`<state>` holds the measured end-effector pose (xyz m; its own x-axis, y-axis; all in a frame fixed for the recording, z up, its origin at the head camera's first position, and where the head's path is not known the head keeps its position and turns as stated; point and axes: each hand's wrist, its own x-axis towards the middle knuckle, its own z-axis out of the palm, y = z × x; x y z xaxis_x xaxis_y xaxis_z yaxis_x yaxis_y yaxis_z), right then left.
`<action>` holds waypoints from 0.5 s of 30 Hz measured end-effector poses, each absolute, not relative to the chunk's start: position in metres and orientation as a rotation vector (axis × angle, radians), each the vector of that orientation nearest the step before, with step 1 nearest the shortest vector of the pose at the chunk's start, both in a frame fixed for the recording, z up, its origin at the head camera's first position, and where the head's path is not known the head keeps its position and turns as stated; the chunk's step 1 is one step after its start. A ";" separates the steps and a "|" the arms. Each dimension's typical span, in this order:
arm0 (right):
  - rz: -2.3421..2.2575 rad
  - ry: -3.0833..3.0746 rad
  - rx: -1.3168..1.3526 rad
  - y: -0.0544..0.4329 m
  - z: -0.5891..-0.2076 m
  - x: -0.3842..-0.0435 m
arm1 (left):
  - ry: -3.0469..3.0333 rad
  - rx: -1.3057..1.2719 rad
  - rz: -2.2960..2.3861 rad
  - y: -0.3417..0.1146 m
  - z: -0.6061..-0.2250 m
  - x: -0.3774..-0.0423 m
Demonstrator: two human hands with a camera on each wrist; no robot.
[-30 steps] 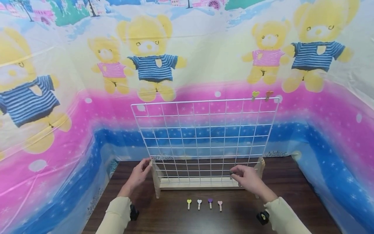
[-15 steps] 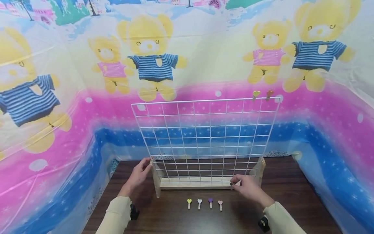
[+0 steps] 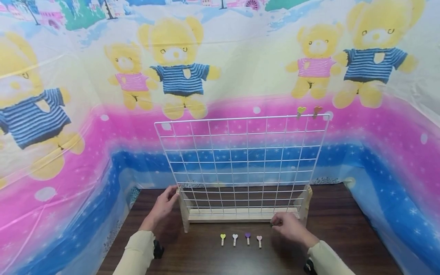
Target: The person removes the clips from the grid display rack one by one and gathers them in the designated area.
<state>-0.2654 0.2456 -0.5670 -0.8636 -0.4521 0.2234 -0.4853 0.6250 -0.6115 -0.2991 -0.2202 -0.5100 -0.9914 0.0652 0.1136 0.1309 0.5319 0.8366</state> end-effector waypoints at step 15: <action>1.253 -2.988 0.812 0.244 -0.591 -0.263 | -2.692 -0.160 -1.476 -0.220 -0.509 -0.298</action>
